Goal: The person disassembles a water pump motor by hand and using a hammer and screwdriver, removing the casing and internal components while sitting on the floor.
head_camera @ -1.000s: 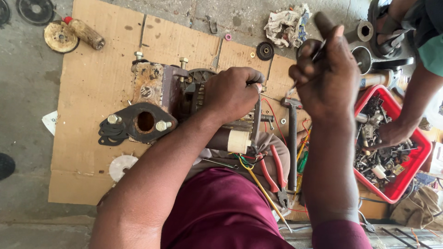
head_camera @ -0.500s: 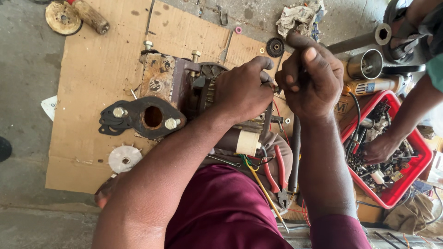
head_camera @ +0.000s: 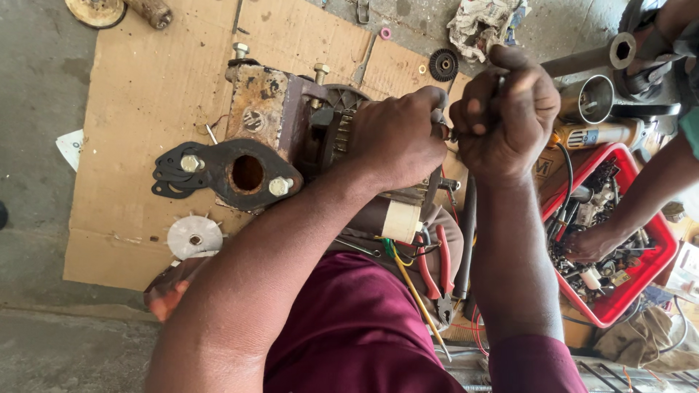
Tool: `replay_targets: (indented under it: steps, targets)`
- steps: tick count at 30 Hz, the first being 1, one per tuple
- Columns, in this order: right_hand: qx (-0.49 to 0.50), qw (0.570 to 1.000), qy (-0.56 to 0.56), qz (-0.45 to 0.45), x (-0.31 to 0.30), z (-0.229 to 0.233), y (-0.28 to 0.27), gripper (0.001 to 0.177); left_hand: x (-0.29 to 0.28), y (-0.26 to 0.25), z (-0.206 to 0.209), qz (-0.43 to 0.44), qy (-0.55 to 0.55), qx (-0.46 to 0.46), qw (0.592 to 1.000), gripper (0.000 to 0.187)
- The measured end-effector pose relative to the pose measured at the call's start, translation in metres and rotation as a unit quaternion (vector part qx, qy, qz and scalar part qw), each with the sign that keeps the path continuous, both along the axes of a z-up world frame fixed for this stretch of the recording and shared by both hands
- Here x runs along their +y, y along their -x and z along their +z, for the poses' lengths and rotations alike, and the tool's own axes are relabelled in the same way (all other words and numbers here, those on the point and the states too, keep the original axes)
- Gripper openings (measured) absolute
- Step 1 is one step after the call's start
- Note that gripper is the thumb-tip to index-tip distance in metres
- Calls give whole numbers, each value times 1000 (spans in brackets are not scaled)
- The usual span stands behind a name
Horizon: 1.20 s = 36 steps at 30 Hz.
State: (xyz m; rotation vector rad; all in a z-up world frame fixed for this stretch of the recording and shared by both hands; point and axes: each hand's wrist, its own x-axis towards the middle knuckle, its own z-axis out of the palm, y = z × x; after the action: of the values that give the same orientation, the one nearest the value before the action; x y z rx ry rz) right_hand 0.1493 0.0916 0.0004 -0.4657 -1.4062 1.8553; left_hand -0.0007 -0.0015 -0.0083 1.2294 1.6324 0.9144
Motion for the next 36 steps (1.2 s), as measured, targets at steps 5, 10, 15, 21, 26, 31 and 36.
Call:
replay_targets:
  steps: [5, 10, 15, 21, 26, 31, 36]
  targets:
    - [-57, 998, 3, -40, 0, 0, 2, 28, 1, 2, 0, -8, 10, 12, 1000, 46]
    - [-61, 996, 17, -55, -2, 5, 8, 29, -1, 4, 0, -14, 23, -8, 1000, 47]
    - [-95, 989, 58, -93, -5, 13, 17, 32, -2, 5, -1, -12, 7, 27, 1000, 51]
    - [-119, 983, 94, -106, 0, 17, 19, 32, -1, 3, -4, -8, -7, 8, 1000, 51]
    - [-65, 992, 87, -68, 4, 1, 9, 36, -1, 4, -5, -7, 4, -6, 1000, 50]
    - [-32, 995, -40, -89, -10, -25, -3, 38, -1, 5, -8, 5, 5, -11, 1000, 60]
    - [-34, 988, -55, -142, -7, -32, -2, 32, 0, 4, -12, -3, 1, 3, 1000, 56]
